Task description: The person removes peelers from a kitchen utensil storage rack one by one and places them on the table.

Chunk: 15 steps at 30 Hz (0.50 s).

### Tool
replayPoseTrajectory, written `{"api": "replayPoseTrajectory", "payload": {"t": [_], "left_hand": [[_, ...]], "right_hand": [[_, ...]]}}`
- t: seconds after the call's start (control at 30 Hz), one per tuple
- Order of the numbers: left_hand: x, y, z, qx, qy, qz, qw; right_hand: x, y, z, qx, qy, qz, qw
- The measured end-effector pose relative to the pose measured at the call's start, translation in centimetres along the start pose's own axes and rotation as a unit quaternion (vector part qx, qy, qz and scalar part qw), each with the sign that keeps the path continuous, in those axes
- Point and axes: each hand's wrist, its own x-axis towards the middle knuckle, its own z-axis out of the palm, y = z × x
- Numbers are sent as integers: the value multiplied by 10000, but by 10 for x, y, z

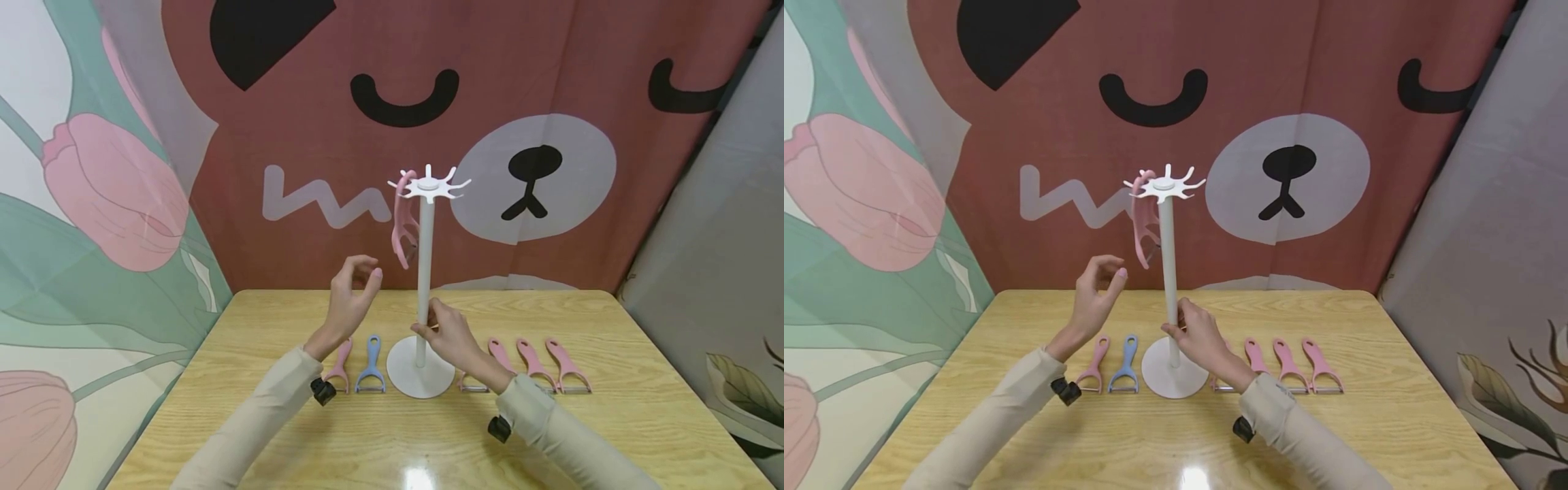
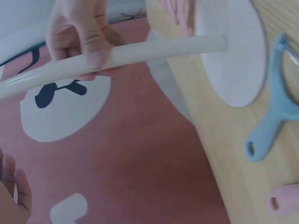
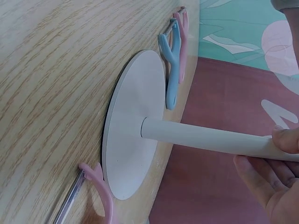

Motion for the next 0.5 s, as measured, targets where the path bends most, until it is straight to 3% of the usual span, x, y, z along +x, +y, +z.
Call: {"api": "replayPoseTrajectory", "payload": {"t": [0.2,0.43,0.5], "left_hand": [[13,14,1,-112,185,186,9996],[27,28,3,-367,182,261,9988],[31,25,4,-405,163,307,9986]], "right_hand": [[0,0,0,10,-44,67,10000],[0,-1,0,45,-61,19,10000],[-1,-1,-1,32,-54,0,10000]]}}
